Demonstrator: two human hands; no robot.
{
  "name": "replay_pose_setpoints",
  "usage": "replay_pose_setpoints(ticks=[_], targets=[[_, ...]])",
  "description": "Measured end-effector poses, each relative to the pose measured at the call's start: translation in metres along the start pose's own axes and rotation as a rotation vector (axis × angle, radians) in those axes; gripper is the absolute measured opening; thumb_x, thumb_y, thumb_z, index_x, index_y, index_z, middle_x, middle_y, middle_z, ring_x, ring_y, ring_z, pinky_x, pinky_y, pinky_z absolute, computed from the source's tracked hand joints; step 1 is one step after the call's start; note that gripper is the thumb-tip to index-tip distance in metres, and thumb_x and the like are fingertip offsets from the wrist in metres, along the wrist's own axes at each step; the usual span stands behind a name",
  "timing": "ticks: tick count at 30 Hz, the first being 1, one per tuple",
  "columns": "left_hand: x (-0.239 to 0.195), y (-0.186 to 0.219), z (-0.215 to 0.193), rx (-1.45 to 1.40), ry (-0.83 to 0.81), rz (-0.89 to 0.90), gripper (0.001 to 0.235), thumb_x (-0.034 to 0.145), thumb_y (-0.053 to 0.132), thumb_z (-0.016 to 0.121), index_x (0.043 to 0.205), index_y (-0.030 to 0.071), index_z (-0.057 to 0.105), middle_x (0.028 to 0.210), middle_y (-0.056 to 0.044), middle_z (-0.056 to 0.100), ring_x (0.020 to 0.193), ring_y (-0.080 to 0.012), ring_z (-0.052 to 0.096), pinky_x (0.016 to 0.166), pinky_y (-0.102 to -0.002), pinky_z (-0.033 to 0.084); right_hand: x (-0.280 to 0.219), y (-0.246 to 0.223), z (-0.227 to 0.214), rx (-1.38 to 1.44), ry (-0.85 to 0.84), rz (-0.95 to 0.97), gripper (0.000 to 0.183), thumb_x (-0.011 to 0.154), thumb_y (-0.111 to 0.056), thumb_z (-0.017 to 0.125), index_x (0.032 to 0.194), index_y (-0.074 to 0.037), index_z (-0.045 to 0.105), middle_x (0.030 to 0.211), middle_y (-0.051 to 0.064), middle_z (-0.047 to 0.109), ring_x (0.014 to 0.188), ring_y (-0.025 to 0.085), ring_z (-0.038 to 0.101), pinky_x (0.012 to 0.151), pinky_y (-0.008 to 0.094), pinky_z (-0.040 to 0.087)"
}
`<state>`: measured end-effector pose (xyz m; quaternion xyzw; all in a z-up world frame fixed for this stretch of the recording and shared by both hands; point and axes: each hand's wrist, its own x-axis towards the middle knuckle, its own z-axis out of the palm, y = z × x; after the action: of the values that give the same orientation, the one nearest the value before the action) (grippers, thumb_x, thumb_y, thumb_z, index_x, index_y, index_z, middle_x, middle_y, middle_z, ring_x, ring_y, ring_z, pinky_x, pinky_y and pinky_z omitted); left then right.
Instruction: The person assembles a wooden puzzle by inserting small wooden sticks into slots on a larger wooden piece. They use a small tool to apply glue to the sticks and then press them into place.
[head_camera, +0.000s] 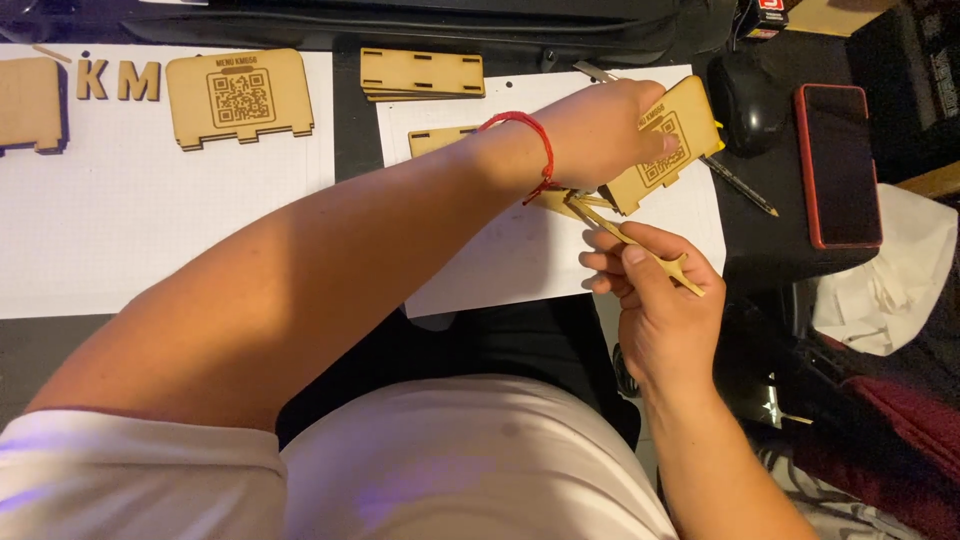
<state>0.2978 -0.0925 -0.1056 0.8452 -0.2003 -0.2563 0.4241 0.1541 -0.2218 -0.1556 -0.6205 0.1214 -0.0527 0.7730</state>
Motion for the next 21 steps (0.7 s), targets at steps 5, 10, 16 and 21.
replay_pose_setpoints(ticks=[5, 10, 16, 21], targets=[[0.0021, -0.002, 0.0017, -0.005, 0.014, 0.007, 0.023, 0.095, 0.04, 0.049, 0.094, 0.017, 0.05, 0.087, 0.001, 0.068, 0.068, -0.0145, 0.059, 0.061, -0.034, 0.045, -0.0006, 0.0, 0.0014, -0.077, 0.011, -0.025, 0.017, 0.09, -0.006, 0.064, 0.105, 0.0, 0.066, 0.096, 0.025, 0.073, 0.077, 0.028, 0.074, 0.06, 0.028, 0.056], [0.0019, -0.0032, 0.0024, 0.027, 0.017, 0.025, 0.023, 0.096, 0.04, 0.047, 0.094, 0.017, 0.05, 0.088, 0.001, 0.066, 0.068, -0.0149, 0.056, 0.062, -0.035, 0.043, -0.0044, 0.0004, 0.003, -0.15, -0.003, -0.089, 0.018, 0.092, -0.006, 0.062, 0.107, 0.001, 0.066, 0.097, 0.024, 0.073, 0.078, 0.027, 0.074, 0.062, 0.03, 0.059], [0.0001, -0.0033, 0.0014, 0.013, 0.008, 0.028, 0.023, 0.096, 0.04, 0.047, 0.094, 0.017, 0.049, 0.089, 0.001, 0.065, 0.069, -0.0146, 0.056, 0.062, -0.034, 0.043, -0.0045, -0.0007, 0.0037, -0.156, 0.001, -0.096, 0.018, 0.092, -0.006, 0.062, 0.107, 0.001, 0.066, 0.096, 0.024, 0.073, 0.079, 0.027, 0.074, 0.062, 0.029, 0.058], [0.0051, -0.0061, 0.0042, 0.04, 0.015, 0.054, 0.024, 0.095, 0.04, 0.047, 0.1, 0.017, 0.052, 0.095, -0.001, 0.069, 0.075, -0.0174, 0.061, 0.066, -0.036, 0.045, -0.0045, -0.002, 0.0033, -0.143, 0.006, -0.074, 0.016, 0.091, -0.005, 0.062, 0.106, 0.0, 0.066, 0.097, 0.025, 0.073, 0.079, 0.028, 0.074, 0.062, 0.029, 0.056]])
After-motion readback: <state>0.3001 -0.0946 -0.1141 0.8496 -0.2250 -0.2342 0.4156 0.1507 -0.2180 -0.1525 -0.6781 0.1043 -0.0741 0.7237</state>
